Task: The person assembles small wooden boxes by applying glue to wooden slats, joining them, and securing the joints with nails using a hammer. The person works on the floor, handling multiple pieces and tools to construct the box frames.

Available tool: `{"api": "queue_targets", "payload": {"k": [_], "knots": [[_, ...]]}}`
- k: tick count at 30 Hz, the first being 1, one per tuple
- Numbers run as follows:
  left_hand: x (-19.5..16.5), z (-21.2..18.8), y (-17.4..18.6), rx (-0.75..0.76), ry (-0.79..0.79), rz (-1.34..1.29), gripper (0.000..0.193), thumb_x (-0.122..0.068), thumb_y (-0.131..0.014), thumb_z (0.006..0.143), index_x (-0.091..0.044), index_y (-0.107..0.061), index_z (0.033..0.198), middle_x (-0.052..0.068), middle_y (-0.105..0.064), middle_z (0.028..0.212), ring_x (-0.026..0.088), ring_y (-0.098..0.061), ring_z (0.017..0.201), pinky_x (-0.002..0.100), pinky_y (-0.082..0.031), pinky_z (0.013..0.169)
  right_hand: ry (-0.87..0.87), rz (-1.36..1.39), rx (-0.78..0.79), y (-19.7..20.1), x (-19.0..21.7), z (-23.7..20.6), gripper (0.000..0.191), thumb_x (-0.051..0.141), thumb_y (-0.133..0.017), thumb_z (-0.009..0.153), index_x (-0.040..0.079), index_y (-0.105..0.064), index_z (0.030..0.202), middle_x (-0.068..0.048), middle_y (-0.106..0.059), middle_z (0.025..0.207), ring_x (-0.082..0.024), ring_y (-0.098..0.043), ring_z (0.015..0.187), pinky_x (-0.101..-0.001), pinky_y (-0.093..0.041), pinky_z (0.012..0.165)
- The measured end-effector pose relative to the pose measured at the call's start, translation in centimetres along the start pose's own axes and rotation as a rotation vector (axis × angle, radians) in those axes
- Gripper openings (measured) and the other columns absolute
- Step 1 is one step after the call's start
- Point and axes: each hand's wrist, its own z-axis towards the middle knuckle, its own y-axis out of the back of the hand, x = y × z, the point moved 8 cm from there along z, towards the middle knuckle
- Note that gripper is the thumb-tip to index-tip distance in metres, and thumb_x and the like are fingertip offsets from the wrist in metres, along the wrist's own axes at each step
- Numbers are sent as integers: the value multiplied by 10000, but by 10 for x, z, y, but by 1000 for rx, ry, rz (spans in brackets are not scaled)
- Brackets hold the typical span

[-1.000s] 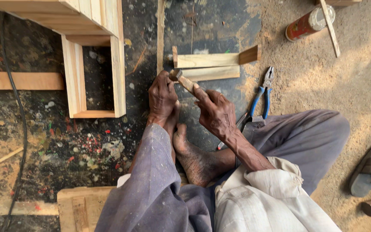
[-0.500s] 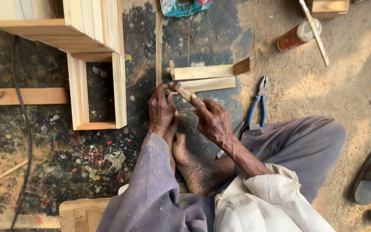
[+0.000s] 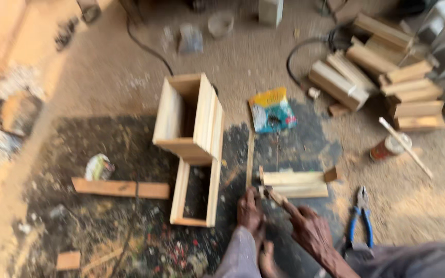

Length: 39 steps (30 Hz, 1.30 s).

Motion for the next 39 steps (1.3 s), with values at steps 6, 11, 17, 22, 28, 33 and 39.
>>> {"api": "queue_targets", "payload": {"k": [6,11,17,22,28,33,39], "knots": [[-48,-1,16,-24,-216,34,143,-19,-659,913,-26,-586,1036,202,-677,903,431,-674,818,512,-546,686,-244,420,256,-25,-84,-27,781,253,-830,795,367,-507,1497,-108,-830,843,-249,-831,893,-355,-597,774],[-58,-7,12,-15,-215,47,97,-5,-649,953,-30,-633,1046,199,-673,926,422,-668,843,510,-538,708,-542,779,510,-52,-111,-64,691,213,-763,927,141,-500,1563,-379,-648,1085,-536,-555,1062,-607,-377,872],[-54,-1,5,8,-135,14,301,-38,-709,906,-24,-654,1202,183,-686,1083,304,-736,861,425,-628,694,-80,345,484,-29,-98,-55,598,402,-810,933,176,-570,1432,-102,-726,1279,-294,-679,1185,-431,-491,1000],[-46,-7,3,44,-113,-29,364,-53,-745,867,7,-655,1214,192,-680,1132,280,-743,836,382,-630,661,-112,278,97,34,-100,-62,530,197,-730,766,188,-712,1296,-141,-798,915,-277,-768,822,-428,-601,745],[-46,-23,-10,51,-178,20,374,-102,-781,846,-5,-669,1190,160,-685,1027,249,-726,798,352,-607,636,-174,242,-733,178,-133,-100,258,70,-772,854,89,-770,1112,-113,-769,895,-201,-711,684,-347,-553,595],[-37,-31,-19,24,-178,126,488,-86,-840,750,0,-680,1203,174,-678,1052,250,-703,814,366,-592,657,-405,423,-1000,237,-217,-123,488,80,-792,813,95,-712,1294,-129,-763,1064,-210,-748,892,-341,-641,700],[-19,-35,-40,154,-104,273,544,-92,-843,750,19,-654,1248,161,-667,1058,244,-705,862,383,-606,683,-268,34,-772,254,-269,-91,899,225,-932,653,154,-573,1474,-228,-703,1203,-371,-688,1046,-458,-600,798]]}}
